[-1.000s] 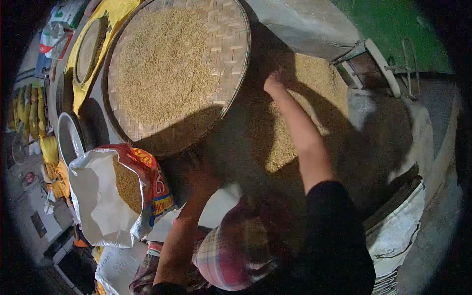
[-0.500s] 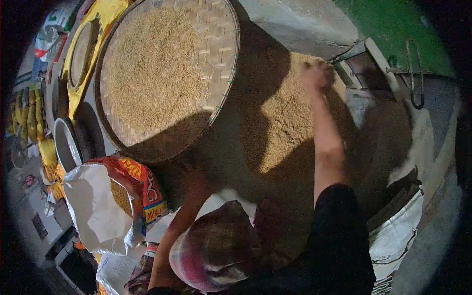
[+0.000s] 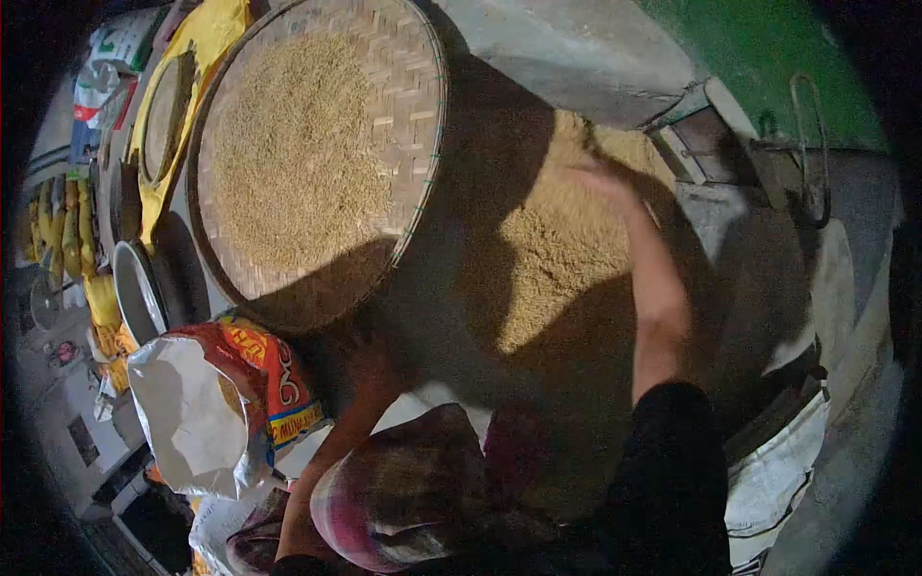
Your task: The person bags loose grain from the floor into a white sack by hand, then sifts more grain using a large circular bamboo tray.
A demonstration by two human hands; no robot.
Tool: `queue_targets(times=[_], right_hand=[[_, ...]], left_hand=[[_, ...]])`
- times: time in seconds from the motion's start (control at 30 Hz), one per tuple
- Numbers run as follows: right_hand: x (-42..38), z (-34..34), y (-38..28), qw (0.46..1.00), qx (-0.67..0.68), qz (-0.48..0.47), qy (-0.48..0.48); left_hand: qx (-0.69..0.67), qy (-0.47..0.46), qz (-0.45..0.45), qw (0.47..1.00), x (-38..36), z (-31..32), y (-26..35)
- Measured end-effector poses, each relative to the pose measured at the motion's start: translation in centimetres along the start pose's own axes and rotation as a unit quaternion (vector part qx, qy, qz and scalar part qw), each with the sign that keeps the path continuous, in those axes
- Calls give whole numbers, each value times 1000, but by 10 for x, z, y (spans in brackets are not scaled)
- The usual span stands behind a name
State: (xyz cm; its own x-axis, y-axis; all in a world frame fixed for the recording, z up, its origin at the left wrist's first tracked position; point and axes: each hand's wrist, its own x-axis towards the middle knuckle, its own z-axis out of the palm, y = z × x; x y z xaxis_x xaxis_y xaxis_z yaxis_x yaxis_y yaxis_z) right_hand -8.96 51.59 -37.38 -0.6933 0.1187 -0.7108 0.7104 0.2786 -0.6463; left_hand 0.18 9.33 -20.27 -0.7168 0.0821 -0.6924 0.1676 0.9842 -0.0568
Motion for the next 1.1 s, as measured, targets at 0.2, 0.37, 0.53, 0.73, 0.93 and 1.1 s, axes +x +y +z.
queue_targets(times=[0.2,0.37,0.53,0.73,0.93,1.1], right_hand=[[21,18,-1,976,59,-20,208],[57,58,-46,972,81,34,217],[37,123,-77,950,-291,6,113],[-96,150,-58,945,-312,-97,-14],[-116,75,11,947,-112,-74,291],[-109,96,71,953,-174,-10,248]], left_hand=[[152,59,63,985,8,31,-18],[-3,-47,24,999,-1,-4,-7],[-4,87,83,993,3,10,-8],[99,105,92,985,13,38,-22],[199,121,76,969,8,35,-15],[-67,183,140,971,20,43,26]])
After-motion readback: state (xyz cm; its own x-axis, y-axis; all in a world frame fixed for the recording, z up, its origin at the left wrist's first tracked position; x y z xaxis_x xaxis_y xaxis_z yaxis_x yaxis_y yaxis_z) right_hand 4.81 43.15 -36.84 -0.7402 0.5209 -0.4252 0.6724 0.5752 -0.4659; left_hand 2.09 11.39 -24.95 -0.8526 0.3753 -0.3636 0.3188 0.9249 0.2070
